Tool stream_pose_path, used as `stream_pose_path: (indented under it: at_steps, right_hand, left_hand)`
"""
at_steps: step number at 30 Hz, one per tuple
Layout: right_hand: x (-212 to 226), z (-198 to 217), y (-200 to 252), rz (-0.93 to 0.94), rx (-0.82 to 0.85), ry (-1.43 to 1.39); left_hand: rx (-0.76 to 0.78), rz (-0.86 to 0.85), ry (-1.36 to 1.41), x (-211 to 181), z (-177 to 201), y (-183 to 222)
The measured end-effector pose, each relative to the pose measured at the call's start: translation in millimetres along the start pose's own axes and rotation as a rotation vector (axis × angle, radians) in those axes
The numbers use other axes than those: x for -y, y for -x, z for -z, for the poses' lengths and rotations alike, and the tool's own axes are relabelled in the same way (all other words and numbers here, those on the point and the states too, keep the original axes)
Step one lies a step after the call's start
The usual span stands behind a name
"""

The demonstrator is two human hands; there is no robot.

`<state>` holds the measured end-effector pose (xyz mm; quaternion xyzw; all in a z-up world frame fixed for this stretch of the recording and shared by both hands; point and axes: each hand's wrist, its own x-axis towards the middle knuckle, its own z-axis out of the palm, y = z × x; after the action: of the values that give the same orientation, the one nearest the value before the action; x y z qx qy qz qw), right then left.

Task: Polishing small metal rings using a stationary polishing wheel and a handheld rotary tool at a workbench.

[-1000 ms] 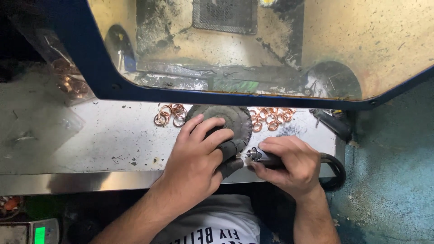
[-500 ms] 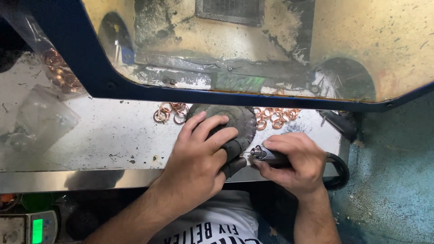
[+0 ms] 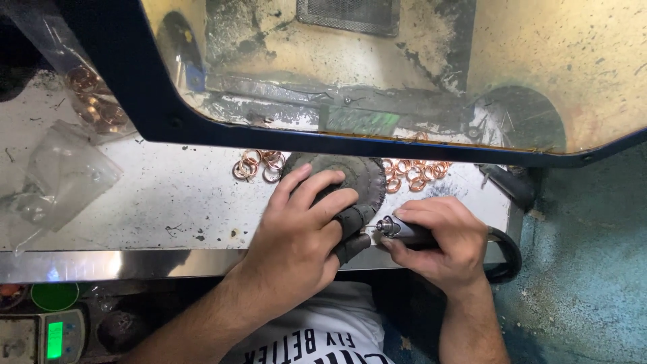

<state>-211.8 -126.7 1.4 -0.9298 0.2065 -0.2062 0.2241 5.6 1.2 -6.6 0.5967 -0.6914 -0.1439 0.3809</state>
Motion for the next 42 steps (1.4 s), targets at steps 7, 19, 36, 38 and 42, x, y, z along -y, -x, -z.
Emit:
stream_pose_path:
  at_steps: [7, 19, 36, 38, 42]
  right_hand:
    - [-0.6, 0.0, -2.4, 0.037, -0.016, -0.033]
    - [-2.4, 0.3, -0.3, 0.049, -0.039, -0.024]
    - [2.5, 0.2, -4.1, 0.021, -0.024, -0.022]
    - [0.1, 1.1, -1.6, 0.015, -0.009, -0.028]
    - [-1.7, 0.4, 0.0, 0.016, -0.004, -0.02]
  left_hand:
    - [-0.016, 0.009, 0.008, -0.8, 1.6, -0.7]
    - [-0.003, 0.013, 0.016, -1.2, 0.8, -1.6]
    - [-0.001, 0.015, 0.028, 0.4, -0.3, -0.6]
    - [-0.002, 0.014, 0.03, 0.2, -0.7, 0.2]
    - [0.002, 0.015, 0.019, -0.6, 0.4, -0.6]
